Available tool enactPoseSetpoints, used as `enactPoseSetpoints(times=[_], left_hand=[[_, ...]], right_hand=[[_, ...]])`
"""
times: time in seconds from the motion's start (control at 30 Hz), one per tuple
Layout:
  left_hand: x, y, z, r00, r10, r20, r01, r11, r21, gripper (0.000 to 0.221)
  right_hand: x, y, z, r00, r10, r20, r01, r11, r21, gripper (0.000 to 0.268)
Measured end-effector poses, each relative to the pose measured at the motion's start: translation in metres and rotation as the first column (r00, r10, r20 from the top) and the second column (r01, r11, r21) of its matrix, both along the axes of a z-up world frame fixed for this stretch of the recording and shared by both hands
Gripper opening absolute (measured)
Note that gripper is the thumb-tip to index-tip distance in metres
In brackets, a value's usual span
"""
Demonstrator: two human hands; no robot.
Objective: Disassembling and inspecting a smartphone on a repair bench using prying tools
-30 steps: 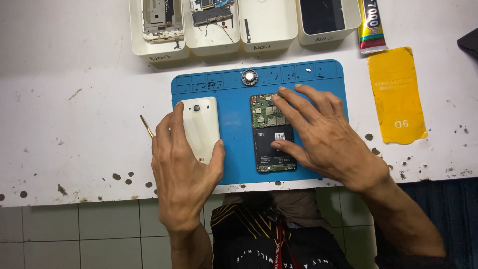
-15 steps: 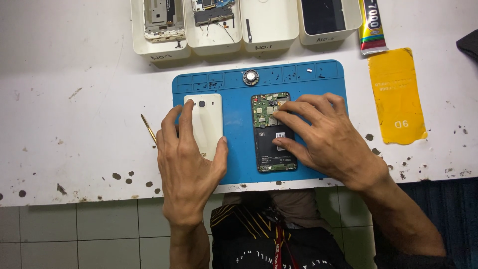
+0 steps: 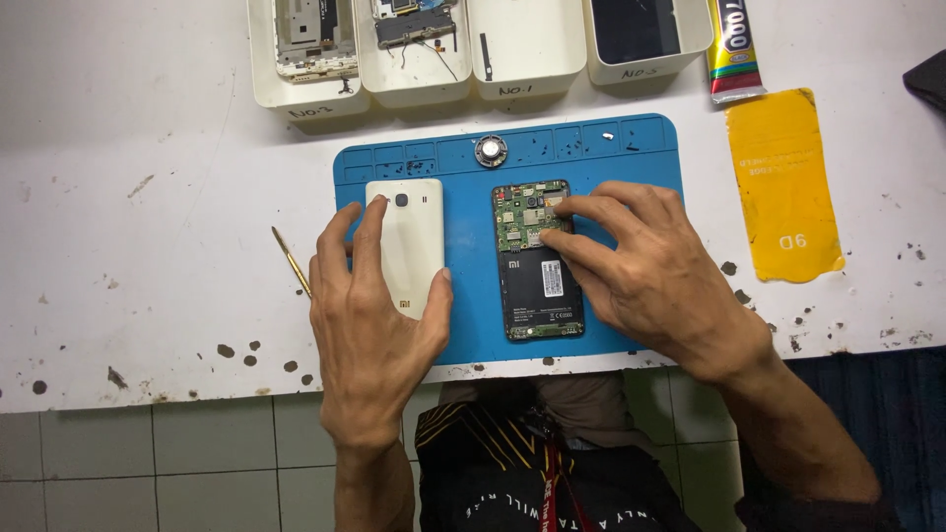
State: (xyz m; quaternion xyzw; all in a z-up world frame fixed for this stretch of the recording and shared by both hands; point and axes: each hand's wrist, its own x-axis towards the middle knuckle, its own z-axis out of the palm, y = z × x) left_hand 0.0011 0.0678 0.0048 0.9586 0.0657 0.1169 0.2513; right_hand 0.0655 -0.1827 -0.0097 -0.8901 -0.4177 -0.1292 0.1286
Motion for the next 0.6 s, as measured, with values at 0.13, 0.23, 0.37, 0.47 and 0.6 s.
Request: enactPoseSetpoints(times=[0.13,0.23,0.37,0.47,0.6], left_hand=[[0.000,0.000,0.005,0.998,-0.020,0.053,0.020,1.000,-0.011,0.074],[-0.003,0.001,0.014,0.998,-0.046,0.054,0.051,0.993,-0.108,0.074],[-0.008,-0.001,0.024,0.988,-0.081,0.129,0.110,0.965,-0.238,0.073],[-0.010,-0.006,0.026,0.982,-0.051,0.179,0.097,0.961,-0.260,0.072],[-0.010,-0.012,0.025,0.969,0.016,0.247,0.040,0.975,-0.219,0.077]], right_hand=[[0.002,-0.001,0.002,1.000,0.005,-0.007,-0.005,1.000,0.003,0.031],[0.001,-0.002,0.005,0.996,0.038,-0.084,-0.032,0.997,0.072,0.031],[-0.009,-0.003,0.017,0.946,0.102,-0.307,0.024,0.925,0.379,0.035],[-0.015,0.002,0.029,0.927,0.067,-0.368,0.115,0.885,0.451,0.032],[-0.013,0.003,0.030,0.912,0.082,-0.401,0.113,0.891,0.440,0.055]])
